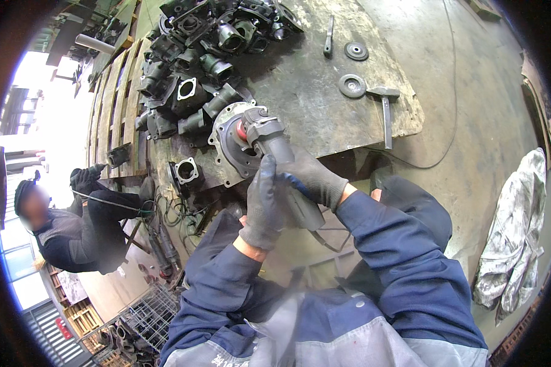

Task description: The person uses an angle grinder to smooth the surface of a metal part. They hold the part with one hand and operate the grinder with the other, moving the tool along the edges and inner surfaces.

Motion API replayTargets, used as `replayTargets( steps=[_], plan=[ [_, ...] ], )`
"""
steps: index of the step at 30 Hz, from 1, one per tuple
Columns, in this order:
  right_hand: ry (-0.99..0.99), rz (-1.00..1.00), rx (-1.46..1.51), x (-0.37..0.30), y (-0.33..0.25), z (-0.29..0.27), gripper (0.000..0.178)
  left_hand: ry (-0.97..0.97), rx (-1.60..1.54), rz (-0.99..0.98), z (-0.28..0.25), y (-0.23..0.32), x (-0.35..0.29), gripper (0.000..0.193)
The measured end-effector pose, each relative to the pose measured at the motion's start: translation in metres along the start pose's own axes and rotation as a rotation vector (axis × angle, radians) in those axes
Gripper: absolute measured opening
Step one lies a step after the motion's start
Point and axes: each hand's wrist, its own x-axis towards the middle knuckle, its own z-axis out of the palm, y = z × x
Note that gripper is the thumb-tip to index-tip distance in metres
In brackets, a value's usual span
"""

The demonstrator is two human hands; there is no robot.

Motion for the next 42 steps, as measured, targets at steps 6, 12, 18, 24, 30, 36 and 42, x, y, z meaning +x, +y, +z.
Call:
replayTargets(
  steps=[6, 12, 18, 24, 30, 36, 42],
  plan=[
    [-0.05, 0.038, 0.054, 0.007, 0.014, -0.008, 0.05, -0.008, 0.112, 0.106, -0.005, -0.007, 0.006, 0.048],
    [-0.046, -0.08, -0.063, 0.003, 0.024, -0.01, 0.054, 0.024, 0.006, 0.003, -0.004, -0.01, -0.007, 0.048],
    [-0.1, -0.05, -0.077, -0.012, 0.032, -0.007, 0.046, 0.083, -0.079, -0.066, -0.003, -0.02, -0.014, 0.052],
    [-0.113, -0.056, -0.116, -0.003, 0.042, -0.003, 0.042, 0.126, -0.241, -0.011, -0.003, -0.022, -0.015, 0.043],
    [-0.096, -0.111, 0.022, 0.016, 0.031, 0.003, 0.051, 0.122, -0.107, 0.112, -0.009, 0.005, 0.006, 0.041],
    [-0.14, -0.042, -0.13, 0.004, 0.032, 0.0, 0.053, 0.153, -0.029, 0.112, -0.003, -0.001, -0.016, 0.048],
    [-0.16, 0.004, -0.021, 0.003, 0.036, -0.003, 0.058, 0.148, -0.278, 0.038, 0.001, -0.012, -0.014, 0.046]
  ],
)
